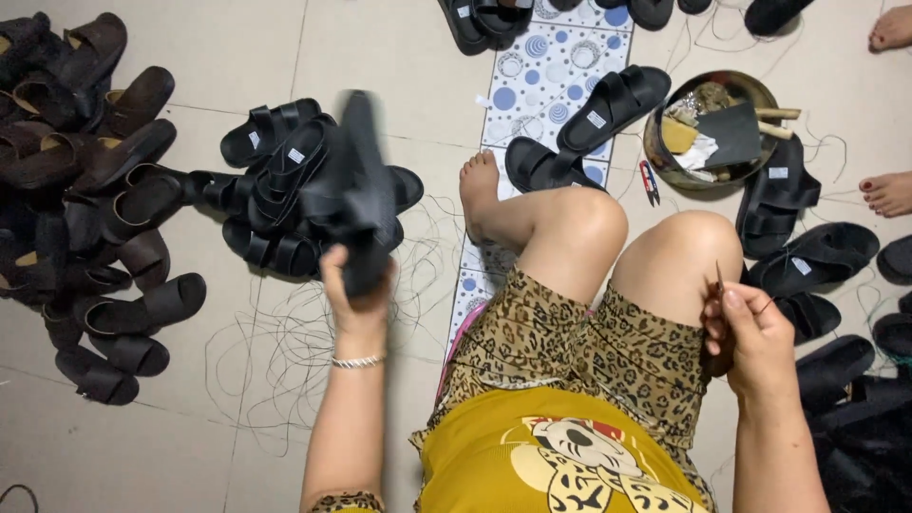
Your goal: Hand-stitching the upper part of a black sandal to its sole using a needle and thread while sitting on the floor.
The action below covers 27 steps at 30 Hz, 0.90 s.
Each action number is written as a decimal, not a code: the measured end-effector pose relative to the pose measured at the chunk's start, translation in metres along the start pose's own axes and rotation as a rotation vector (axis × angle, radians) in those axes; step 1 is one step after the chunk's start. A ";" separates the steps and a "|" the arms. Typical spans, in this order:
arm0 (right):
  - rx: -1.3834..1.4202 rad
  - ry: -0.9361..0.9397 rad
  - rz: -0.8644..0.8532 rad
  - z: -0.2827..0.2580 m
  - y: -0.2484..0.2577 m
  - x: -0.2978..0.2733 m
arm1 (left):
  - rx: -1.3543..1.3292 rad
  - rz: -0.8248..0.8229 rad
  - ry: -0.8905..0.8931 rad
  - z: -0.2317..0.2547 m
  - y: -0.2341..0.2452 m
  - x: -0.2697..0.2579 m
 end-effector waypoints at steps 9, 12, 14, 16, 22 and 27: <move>0.219 -0.029 -0.102 0.008 -0.008 0.005 | 0.318 -0.195 0.035 -0.064 0.006 0.066; 0.369 -0.103 -0.048 0.021 0.007 0.021 | 0.467 -0.448 0.196 -0.117 -0.074 -0.064; 0.400 -0.218 -0.002 0.071 0.036 0.048 | 0.465 -0.580 0.267 -0.155 -0.082 -0.099; 0.445 -0.309 0.051 0.119 0.062 0.070 | 0.458 -0.738 0.339 -0.186 -0.094 -0.124; 0.554 -0.461 0.206 0.253 0.103 0.104 | 0.742 -0.663 0.367 -0.204 -0.089 -0.103; 0.509 -0.683 0.395 0.364 0.124 0.113 | 0.885 -0.475 0.227 -0.161 -0.090 -0.089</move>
Point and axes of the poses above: each hand's wrist, its own x-axis towards the middle knuckle, its own y-axis out of the back of the hand, z = x × y, the point moved 9 cm from there along x, towards the middle knuckle, and after that the axes turned 3 degrees about -y, right-handed, at the moved point
